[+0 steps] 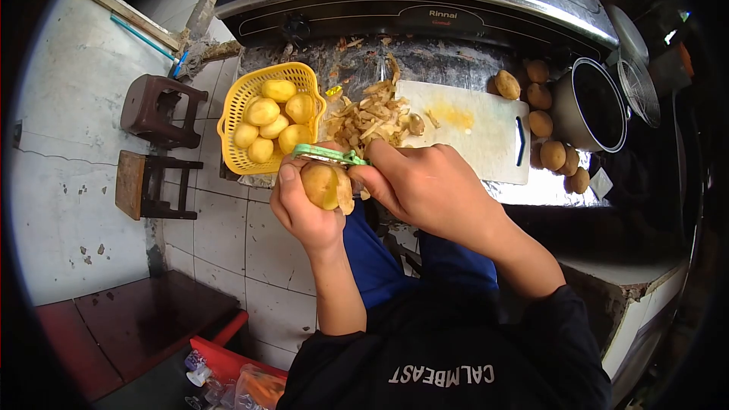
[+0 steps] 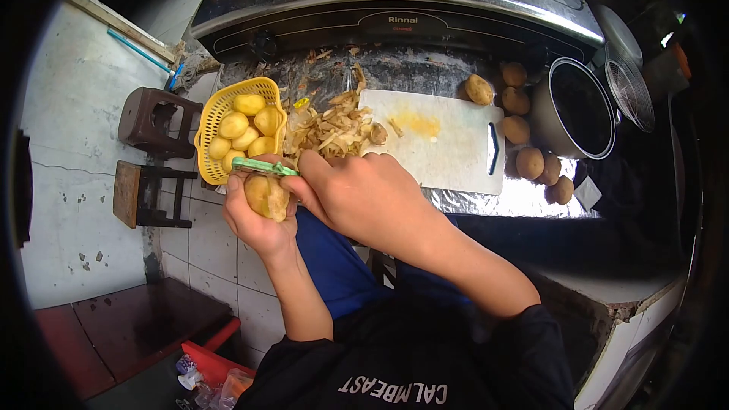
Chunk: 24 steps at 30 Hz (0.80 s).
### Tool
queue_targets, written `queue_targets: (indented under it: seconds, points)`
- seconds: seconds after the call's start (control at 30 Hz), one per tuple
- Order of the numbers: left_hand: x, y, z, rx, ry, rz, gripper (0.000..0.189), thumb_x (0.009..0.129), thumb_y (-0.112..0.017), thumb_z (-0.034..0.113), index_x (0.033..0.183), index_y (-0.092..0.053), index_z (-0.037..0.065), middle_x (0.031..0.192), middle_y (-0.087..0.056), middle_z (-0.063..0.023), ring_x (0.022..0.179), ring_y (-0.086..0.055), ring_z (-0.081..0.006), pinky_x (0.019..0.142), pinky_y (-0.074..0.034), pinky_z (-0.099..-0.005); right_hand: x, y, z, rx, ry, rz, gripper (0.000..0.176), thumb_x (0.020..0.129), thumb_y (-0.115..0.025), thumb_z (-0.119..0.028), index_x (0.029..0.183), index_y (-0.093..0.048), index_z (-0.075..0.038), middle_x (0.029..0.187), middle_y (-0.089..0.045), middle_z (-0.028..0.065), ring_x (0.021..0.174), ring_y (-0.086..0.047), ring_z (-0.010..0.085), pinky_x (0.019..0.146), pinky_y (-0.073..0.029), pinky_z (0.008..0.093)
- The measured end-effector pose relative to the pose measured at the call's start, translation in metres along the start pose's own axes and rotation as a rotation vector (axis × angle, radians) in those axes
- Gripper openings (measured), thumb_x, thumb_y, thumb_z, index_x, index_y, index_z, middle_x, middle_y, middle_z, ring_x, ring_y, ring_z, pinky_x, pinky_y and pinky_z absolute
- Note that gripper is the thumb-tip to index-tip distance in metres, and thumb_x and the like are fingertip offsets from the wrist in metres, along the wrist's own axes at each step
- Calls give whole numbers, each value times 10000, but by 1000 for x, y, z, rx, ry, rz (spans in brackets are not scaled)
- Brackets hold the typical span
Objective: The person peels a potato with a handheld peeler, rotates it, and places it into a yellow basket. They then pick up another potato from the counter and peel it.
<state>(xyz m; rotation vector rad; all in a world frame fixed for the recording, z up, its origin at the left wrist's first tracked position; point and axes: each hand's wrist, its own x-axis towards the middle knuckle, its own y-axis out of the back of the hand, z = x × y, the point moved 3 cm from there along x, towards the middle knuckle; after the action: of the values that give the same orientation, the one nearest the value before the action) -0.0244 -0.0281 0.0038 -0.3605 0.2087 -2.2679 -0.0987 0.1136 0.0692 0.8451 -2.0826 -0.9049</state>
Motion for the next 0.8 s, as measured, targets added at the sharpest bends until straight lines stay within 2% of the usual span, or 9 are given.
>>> queue_targets:
  seconds: [0.1, 0.23, 0.3, 0.33, 0.4, 0.47, 0.6, 0.67, 0.8]
  points:
    - [-3, 0, -3, 67, -24, -49, 519, 971, -352, 371, 1006, -615, -76, 768, -649, -150, 510, -542, -167, 391, -391, -235, 3, -2, 5, -6, -3, -10, 318, 974, -550, -332, 819, -545, -54, 504, -557, 119, 458, -593, 338, 435, -485, 416]
    - [1, 0, 4, 25, -52, 60, 529, 971, -355, 363, 1013, -612, -97, 813, -649, -170, 574, -581, -176, 396, -411, -237, 8, -7, 5, 51, 0, 10, 317, 968, -558, -334, 816, -540, -57, 514, -562, 128, 457, -589, 339, 432, -478, 419]
    - [2, 1, 9, -147, 64, -83, 549, 975, -347, 366, 1068, -602, -111, 881, -653, -180, 639, -609, -185, 414, -435, -244, 7, -10, 5, 61, -15, -8, 315, 969, -557, -333, 818, -542, -57, 519, -565, 130, 465, -590, 342, 442, -480, 423]
    - [3, 1, 6, -147, 63, -81, 549, 975, -347, 366, 1068, -602, -111, 881, -653, -180, 639, -609, -185, 414, -435, -244, 7, -11, 6, 64, -45, -26, 313, 970, -556, -331, 820, -543, -56, 524, -569, 132, 472, -592, 346, 452, -483, 427]
    - [4, -2, -3, -64, 50, -74, 495, 1007, -341, 305, 1046, -612, -108, 1079, -657, -233, 939, -642, -262, 853, -522, -363, 13, -12, 10, 53, -50, -19, 310, 972, -553, -324, 824, -545, -52, 529, -570, 141, 485, -594, 353, 464, -485, 433]
    - [9, -8, -6, -29, 28, -93, 507, 1008, -334, 307, 1100, -610, -108, 1115, -651, -213, 954, -634, -240, 843, -519, -334, 18, -13, 17, 31, -59, -10, 307, 975, -550, -318, 828, -547, -48, 534, -571, 149, 497, -597, 361, 477, -488, 439]
    - [18, -10, -16, -83, 171, -119, 536, 1014, -307, 326, 1173, -599, -93, 1099, -662, -206, 957, -648, -242, 845, -528, -332, 25, -23, 32, 229, -145, 34, 307, 982, -547, -297, 867, -557, -12, 546, -567, 185, 516, -599, 379, 479, -464, 440]
    - [19, -16, -14, -120, 148, -184, 559, 1019, -293, 352, 1228, -570, -87, 1081, -667, -205, 954, -656, -243, 846, -535, -337, 24, -21, 34, 510, -406, 44, 296, 967, -588, -288, 932, -588, 6, 543, -569, 168, 489, -608, 334, 468, -446, 404]
    - [20, -22, -9, -83, 124, -120, 569, 1021, -279, 351, 1299, -511, -87, 1115, -658, -222, 1002, -650, -246, 864, -536, -324, 20, -30, 22, 589, -297, 54, 283, 944, -632, -268, 976, -611, 12, 572, -582, 164, 501, -629, 272, 478, -446, 361]
